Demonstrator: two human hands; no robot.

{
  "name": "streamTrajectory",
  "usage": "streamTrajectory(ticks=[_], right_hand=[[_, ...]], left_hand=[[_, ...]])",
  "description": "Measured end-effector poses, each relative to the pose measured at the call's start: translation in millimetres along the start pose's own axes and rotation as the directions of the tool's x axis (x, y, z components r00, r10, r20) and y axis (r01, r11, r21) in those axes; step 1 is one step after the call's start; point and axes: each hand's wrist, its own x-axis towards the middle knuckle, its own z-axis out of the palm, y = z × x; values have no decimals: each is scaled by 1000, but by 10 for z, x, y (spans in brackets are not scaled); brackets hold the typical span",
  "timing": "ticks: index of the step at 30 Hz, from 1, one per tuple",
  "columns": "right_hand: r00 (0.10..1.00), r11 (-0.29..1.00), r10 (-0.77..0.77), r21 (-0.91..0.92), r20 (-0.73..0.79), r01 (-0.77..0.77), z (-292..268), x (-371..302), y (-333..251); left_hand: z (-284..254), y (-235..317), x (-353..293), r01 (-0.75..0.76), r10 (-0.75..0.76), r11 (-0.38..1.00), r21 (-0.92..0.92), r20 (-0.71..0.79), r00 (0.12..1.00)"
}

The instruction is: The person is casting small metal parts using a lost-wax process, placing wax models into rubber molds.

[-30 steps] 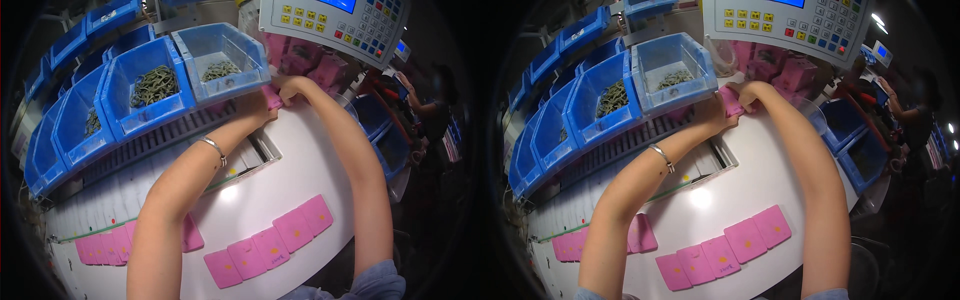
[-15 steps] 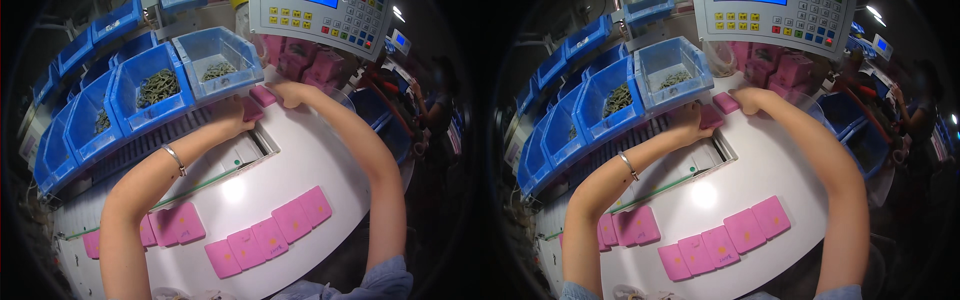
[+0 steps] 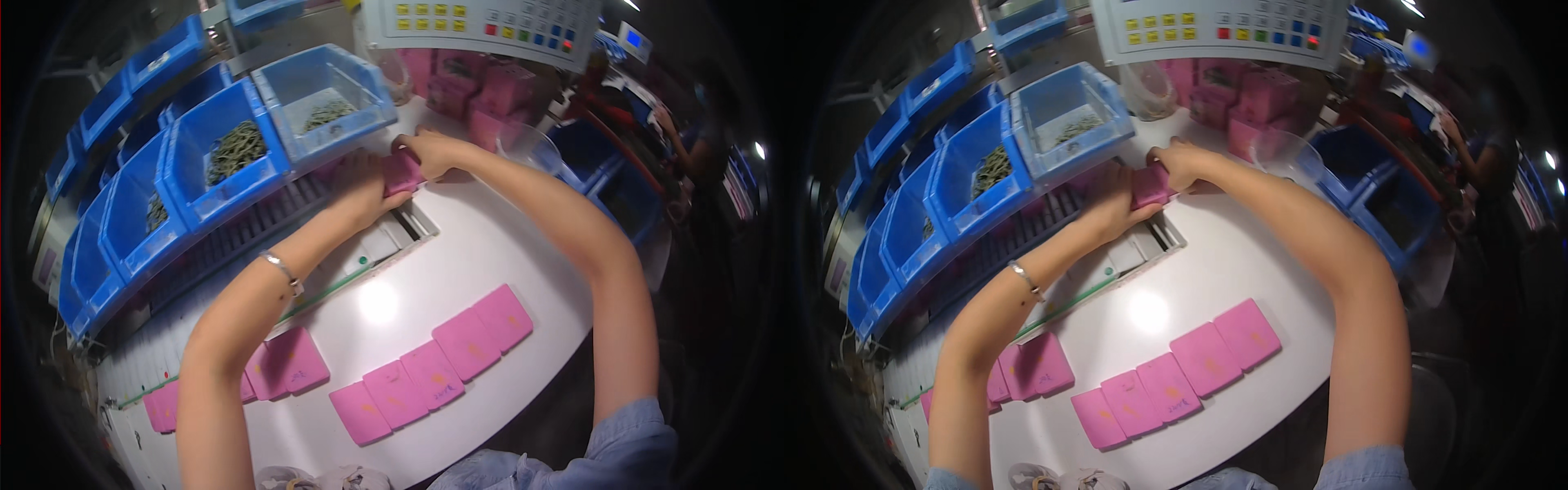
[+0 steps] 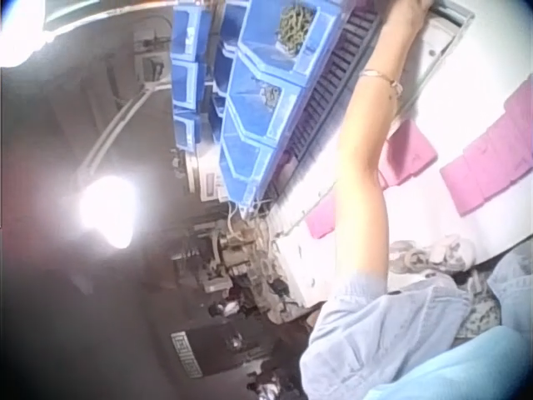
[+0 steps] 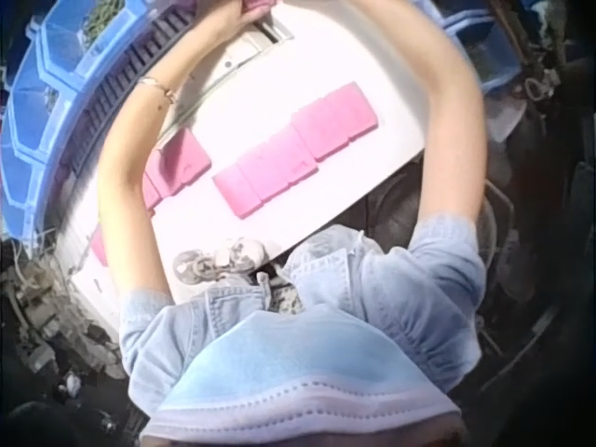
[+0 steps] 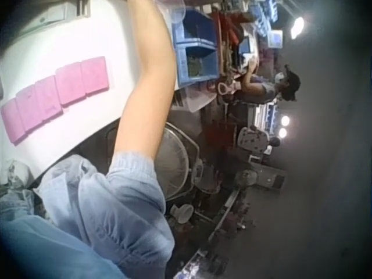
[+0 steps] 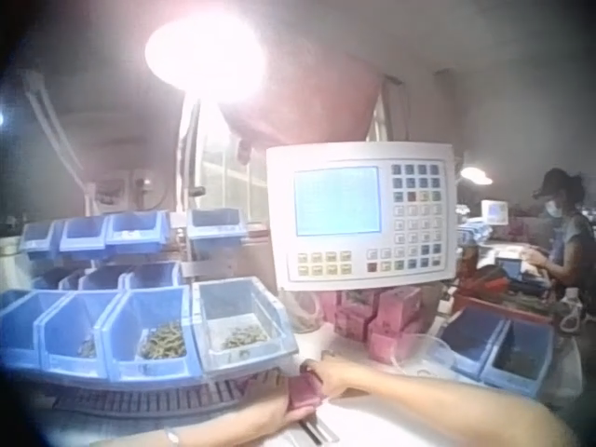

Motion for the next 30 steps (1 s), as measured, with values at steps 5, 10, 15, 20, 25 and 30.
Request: streamTrajectory(ticks=[5, 10, 15, 20, 25, 30], right_hand=[[998, 997, 59, 43, 35, -61, -173, -754, -91], [997, 995, 76, 57, 3, -76, -359, -1853, -108], [978, 982, 191, -25, 88, -190, -269, -2810, 134], [976, 976, 214, -23, -32, -215, 53, -3114, 388], [980, 983, 180, 38, -85, -178, 170, -3102, 426], [989, 999, 36, 25, -145, -32, 237, -2973, 357]], left_hand=[[-217, 444, -104, -63, 63, 996, -68, -7, 998], [-588, 1355, -183, -101, 111, 989, -110, 90, 990], [-394, 2359, -286, -81, 109, 964, -252, 101, 989], [-1, 2783, -302, -61, 82, 974, -218, 90, 992], [85, 2800, -297, 12, 1, 974, -225, 57, 998], [-132, 2568, -533, -59, 51, 990, -129, -60, 997]])
